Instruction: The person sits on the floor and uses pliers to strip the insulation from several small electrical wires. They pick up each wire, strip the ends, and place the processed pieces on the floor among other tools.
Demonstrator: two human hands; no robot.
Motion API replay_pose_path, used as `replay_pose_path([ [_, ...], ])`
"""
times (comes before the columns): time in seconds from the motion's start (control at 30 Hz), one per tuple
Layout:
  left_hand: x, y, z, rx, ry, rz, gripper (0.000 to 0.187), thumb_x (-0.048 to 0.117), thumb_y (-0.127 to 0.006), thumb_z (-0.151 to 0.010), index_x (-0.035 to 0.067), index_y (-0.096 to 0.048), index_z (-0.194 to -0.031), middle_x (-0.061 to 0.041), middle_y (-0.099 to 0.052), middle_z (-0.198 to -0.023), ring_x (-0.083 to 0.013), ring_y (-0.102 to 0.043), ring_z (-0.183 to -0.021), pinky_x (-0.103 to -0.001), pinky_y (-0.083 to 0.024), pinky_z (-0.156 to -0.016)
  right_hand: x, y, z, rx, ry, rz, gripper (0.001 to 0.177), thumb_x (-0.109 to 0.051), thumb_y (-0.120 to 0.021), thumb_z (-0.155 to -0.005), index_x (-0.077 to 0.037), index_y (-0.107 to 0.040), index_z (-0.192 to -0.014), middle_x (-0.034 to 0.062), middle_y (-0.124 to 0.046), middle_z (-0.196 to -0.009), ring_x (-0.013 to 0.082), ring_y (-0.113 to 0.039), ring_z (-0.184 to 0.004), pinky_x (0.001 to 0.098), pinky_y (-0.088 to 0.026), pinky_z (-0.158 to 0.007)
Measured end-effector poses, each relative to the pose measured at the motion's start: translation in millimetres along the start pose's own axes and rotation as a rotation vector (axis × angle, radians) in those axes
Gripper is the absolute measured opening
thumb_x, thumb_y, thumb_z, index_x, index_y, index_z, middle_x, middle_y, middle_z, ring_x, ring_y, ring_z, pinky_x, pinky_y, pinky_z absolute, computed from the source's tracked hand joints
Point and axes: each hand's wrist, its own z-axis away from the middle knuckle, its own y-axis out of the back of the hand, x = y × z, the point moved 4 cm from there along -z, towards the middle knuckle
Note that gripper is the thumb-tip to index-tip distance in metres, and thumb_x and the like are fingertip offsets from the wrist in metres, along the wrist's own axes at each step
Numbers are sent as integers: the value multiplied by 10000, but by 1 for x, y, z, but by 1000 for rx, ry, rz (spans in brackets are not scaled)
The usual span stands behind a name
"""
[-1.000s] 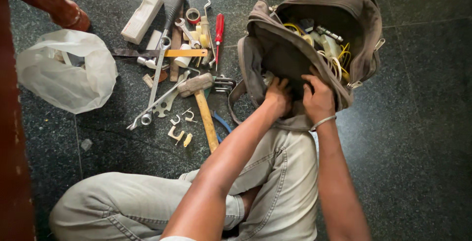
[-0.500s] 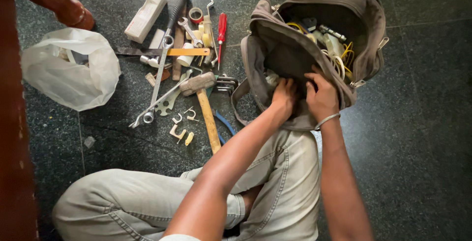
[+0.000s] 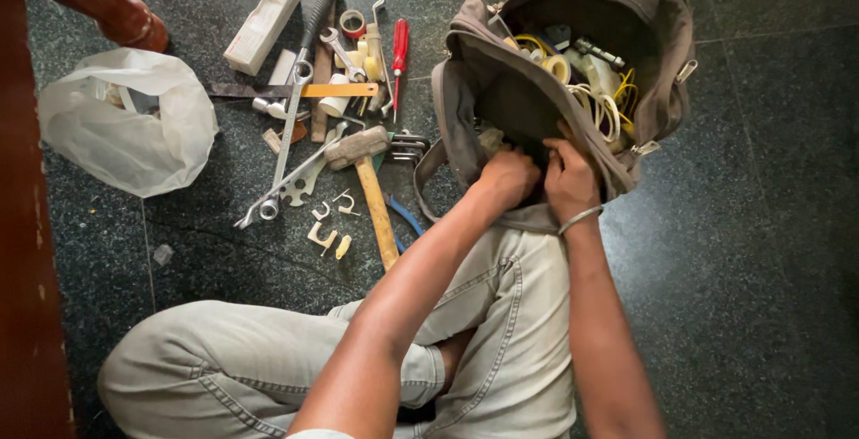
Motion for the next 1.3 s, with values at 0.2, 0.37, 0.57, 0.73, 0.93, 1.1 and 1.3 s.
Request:
replay_pose_path([
  [0.2,-11,34,10,-161,177,243,190,110,-663,-746,58,-773,-891,-198,-750,-975,-369,-733,-950,-461,-588,-831,-10,2,3,93,170,-10,246,-42,-536,-986,-11,-678,-1184,268,-637,-1346,437,-587,-1280,428,-471,-1080],
  [0.37,-7,61,14,-108,215,454,424,155,-643,-766,46,-652,-1175,-250,-725,-981,-424,-699,-925,-526,-525,-850,-3,-1,2,71,76,-41,251,-63,-545,-989,-19,-689,-1190,250,-654,-1310,413,-605,-1271,417,-473,-1070],
  [0.57,-4,48,12,-33,137,325,294,228,-574,-826,66,-730,-1015,-198,-748,-1007,-382,-708,-968,-535,-506,-886,-8,2,5,78,102,-46,255,-60,-540,-998,-16,-685,-1203,247,-639,-1358,414,-588,-1298,412,-463,-1084],
  [0.73,-3,39,9,-92,128,256,366,351,-534,-867,93,-791,-909,-186,-739,-1036,-360,-680,-1041,-547,-450,-941,-11,3,4,58,50,-56,264,-71,-533,-997,-27,-684,-1209,221,-635,-1374,394,-588,-1306,399,-460,-1090],
  [0.93,-1,37,7,-160,132,248,411,383,-508,-864,109,-810,-913,-169,-745,-1032,-358,-661,-1080,-546,-427,-977,-8,2,5,52,46,-48,253,-62,-534,-995,-23,-682,-1197,203,-640,-1373,388,-583,-1309,396,-455,-1091],
  [1.1,-6,47,10,-87,206,343,375,381,-554,-897,82,-778,-916,-214,-745,-916,-390,-722,-888,-507,-544,-870,-3,0,3,83,135,-21,251,-28,-529,-981,-20,-691,-1173,212,-640,-1380,396,-577,-1322,415,-450,-1109],
  [1.3,-13,49,14,124,271,428,195,232,-648,-818,73,-747,-873,-226,-731,-855,-416,-710,-808,-526,-566,-753,5,-4,1,81,143,-35,280,3,-517,-969,-18,-689,-1190,230,-629,-1384,402,-564,-1336,420,-442,-1125],
])
